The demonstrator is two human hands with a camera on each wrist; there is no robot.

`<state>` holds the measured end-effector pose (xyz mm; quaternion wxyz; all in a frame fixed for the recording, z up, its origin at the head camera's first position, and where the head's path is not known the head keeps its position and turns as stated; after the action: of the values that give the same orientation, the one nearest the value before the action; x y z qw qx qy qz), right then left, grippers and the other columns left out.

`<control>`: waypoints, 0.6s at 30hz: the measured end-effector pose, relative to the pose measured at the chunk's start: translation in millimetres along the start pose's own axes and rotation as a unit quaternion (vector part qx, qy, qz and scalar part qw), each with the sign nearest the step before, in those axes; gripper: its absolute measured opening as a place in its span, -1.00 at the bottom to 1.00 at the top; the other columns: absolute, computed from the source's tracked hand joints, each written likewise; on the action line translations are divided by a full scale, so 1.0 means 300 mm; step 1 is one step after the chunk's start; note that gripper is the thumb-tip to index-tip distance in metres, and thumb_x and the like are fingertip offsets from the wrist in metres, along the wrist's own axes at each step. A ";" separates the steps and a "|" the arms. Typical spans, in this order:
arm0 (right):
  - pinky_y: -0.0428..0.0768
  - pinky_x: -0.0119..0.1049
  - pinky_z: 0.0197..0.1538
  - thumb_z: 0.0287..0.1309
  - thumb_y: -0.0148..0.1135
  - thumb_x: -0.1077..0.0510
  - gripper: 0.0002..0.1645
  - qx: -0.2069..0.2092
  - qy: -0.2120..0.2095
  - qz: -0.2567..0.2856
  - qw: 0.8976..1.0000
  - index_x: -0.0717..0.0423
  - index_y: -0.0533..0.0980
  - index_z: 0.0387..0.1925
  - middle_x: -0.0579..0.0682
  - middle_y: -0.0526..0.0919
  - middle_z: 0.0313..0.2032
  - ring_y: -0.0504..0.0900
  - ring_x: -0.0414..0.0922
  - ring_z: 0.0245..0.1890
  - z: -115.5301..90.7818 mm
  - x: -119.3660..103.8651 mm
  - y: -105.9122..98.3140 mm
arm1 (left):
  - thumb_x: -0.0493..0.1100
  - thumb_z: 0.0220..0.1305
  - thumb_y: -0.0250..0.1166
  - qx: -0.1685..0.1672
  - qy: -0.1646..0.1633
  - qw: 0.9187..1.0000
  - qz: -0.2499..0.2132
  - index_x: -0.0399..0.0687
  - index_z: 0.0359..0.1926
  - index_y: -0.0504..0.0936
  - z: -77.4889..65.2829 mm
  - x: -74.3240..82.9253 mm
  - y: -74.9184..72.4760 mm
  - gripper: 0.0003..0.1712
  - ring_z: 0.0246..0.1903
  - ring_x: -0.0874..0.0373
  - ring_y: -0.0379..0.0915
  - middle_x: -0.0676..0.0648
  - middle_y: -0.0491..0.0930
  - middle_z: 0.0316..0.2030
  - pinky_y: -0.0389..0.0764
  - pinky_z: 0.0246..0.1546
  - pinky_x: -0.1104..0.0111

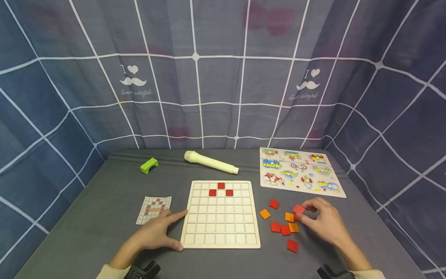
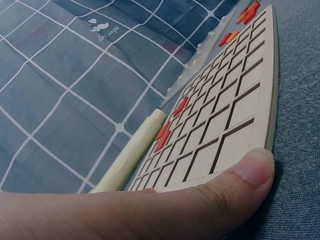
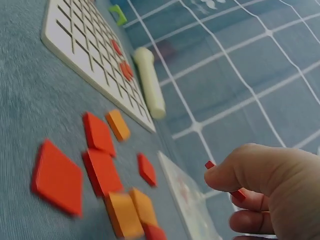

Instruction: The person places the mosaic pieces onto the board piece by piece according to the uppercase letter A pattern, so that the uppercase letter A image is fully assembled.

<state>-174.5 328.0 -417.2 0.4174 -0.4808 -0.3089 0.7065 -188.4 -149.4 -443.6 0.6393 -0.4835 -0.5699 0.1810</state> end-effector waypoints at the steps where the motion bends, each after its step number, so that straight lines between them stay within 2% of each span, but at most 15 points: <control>1: 0.41 -0.41 -0.34 -0.12 0.56 0.02 -0.69 -0.007 -0.003 0.005 1.000 -0.05 0.62 -0.32 -0.14 0.62 -0.31 0.47 -0.40 -0.35 0.005 -0.010 0.010 | 0.27 -0.39 0.63 0.000 0.001 1.000 0.000 0.10 0.39 0.40 0.000 0.000 0.001 0.21 -0.40 0.12 0.27 -0.05 0.38 -0.23 0.33 -0.39 0.30; 8: 0.46 -0.39 -0.34 -0.16 0.58 0.00 -0.69 -0.029 -0.031 0.035 0.998 -0.12 0.60 -0.37 -0.19 0.62 -0.32 0.54 -0.32 -0.33 0.047 -0.083 0.077 | 0.27 -0.39 0.63 -0.001 0.002 1.000 -0.001 0.09 0.39 0.40 0.000 0.004 0.007 0.21 -0.40 0.12 0.27 -0.04 0.39 -0.23 0.35 -0.39 0.30; 13: 0.50 -0.36 -0.32 -0.21 0.59 0.05 -0.70 -0.019 -0.072 0.039 0.996 -0.13 0.60 -0.41 -0.25 0.60 -0.36 0.54 -0.30 -0.32 0.074 -0.125 0.118 | 0.27 -0.39 0.63 -0.003 -0.004 1.000 0.002 0.10 0.40 0.39 0.000 0.005 -0.001 0.21 -0.42 0.11 0.26 -0.05 0.38 -0.24 0.32 -0.41 0.31; 18: 0.49 -0.34 -0.31 -0.23 0.59 0.04 -0.69 -0.025 -0.091 0.045 0.995 -0.09 0.61 -0.40 -0.25 0.60 -0.38 0.57 -0.20 -0.34 0.091 -0.161 0.155 | 0.26 -0.39 0.63 -0.006 -0.008 1.000 0.005 0.11 0.40 0.39 0.001 0.002 0.000 0.21 -0.40 0.11 0.27 -0.06 0.38 -0.23 0.34 -0.39 0.28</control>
<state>-204.7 262.8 -426.4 0.3431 -0.4383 -0.3415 0.7573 -188.6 -148.7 -443.5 0.6307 -0.4885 -0.5739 0.1849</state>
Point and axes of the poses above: each hand's wrist, its own z-axis towards the middle knuckle, its own y-axis out of the palm, x = y × z, the point moved 2 cm from there along z, towards the middle knuckle
